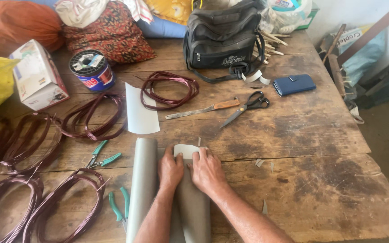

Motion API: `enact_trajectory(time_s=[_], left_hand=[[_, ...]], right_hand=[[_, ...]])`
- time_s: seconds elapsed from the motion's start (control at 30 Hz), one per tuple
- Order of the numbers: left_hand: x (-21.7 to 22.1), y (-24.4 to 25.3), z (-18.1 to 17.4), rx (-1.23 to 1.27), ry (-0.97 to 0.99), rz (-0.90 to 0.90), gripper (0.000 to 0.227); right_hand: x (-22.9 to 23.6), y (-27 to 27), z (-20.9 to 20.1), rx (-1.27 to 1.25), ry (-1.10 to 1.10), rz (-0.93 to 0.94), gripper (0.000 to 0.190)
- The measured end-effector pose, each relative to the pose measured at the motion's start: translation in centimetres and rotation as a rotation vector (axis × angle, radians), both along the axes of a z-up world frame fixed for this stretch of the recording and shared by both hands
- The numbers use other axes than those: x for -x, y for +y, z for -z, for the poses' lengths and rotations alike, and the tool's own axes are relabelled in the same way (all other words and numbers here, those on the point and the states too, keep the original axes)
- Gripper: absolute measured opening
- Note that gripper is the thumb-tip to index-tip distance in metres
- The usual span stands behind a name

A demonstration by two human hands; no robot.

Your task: The person unrolls a sheet of gray cardboard on a wooden table, smooths it, and uses a knife to score and cut it. They then use scissors to trim the edges of the cardboard pieces, creating smaller sections.

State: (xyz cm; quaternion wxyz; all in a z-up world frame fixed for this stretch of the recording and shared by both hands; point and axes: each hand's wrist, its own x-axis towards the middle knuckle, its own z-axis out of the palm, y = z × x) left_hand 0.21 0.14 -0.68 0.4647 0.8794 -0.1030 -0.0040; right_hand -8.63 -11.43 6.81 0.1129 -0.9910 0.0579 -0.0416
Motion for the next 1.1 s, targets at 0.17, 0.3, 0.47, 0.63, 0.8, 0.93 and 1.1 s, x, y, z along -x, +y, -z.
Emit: enact_trajectory(time_s=[0.17,0.3,0.47,0.63,0.8,0.93,1.1], left_hand=[[-1.1,-0.6,1.1,-0.054,-0.004,-0.015,0.036],[-2.1,-1.4,2.0,-0.036,0.039,-0.086,0.031],[-3.5,-2.0,2.4,0.198,0.021,-0.193,0.026],[-5.9,-1.8,0.2,0.585,0.210,-0.245,0.030],[-6.3,-1.2,-1.9,0.472,0.375,-0.287,0.044],[-2.8,-0.7,-0.8,0.237,-0.352,0.081,0.077],[3.0,2.5,0.8,-0.151,-0.368,0.204,0.034]], right_hand=[[1.0,0.0,0.8,-0.080,-0.141,0.069,0.044],[1.2,0.0,1.1,-0.111,-0.225,0.081,0.047],[1.2,0.3,0.7,-0.156,-0.198,0.109,0.045],[1.2,0.6,0.6,-0.151,-0.096,0.137,0.034],[1.0,0.7,0.9,-0.114,-0.182,0.109,0.030],[0.8,0.7,1.2,-0.068,-0.178,0.129,0.027],[0.8,0.8,1.8,-0.024,-0.262,0.112,0.025]])
